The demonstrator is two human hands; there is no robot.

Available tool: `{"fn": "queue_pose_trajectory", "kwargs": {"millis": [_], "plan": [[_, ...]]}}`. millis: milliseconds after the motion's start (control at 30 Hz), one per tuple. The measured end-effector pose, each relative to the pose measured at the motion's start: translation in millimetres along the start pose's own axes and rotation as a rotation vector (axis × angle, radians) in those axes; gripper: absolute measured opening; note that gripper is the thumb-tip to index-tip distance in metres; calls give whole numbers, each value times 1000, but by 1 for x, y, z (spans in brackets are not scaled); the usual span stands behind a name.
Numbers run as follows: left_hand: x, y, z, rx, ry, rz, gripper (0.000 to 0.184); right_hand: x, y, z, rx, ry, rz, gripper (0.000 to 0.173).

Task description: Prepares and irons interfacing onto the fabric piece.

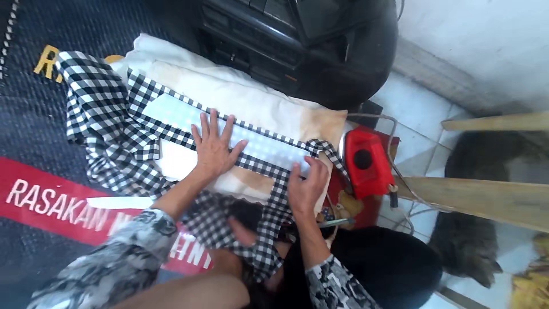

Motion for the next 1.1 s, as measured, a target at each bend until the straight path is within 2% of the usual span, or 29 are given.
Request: {"fn": "queue_pose_trajectory", "kwargs": {"millis": [100, 167, 233, 367, 533, 700, 800, 1100], "plan": [[0, 0, 0, 8, 9, 0, 86, -1, 33, 23, 1, -241, 24, 52], [1, 0, 2, 3, 10, 12, 88, -2, 57, 23, -98, -257, 191, 67], [3, -4, 8, 2, 6, 27, 91, -5, 68, 17, -215, -239, 278, 74], [13, -18, 40, 9, -54, -2, 97, -5, 66, 11, -249, -227, 273, 73], [29, -42, 88, 34, -159, -2, 99, -6, 60, 4, -235, -152, 266, 82], [40, -63, 117, -13, -309, 21, 104, -6, 56, -1, -251, -132, 249, 87], [42, -69, 129, -30, -360, 35, 106, -6, 55, -2, -256, -124, 266, 88], [43, -68, 131, -31, -340, 32, 105, -37, 34, -20, -333, -118, 263, 88]]}}
Point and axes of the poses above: each hand's wrist, its own x-axis towards the middle knuckle, its own y-axis out of the palm, z = x × y, the point moved 4 cm from there along x, towards the middle knuckle, and after that the axes turned 13 degrees about -y, right-handed, at the moved point
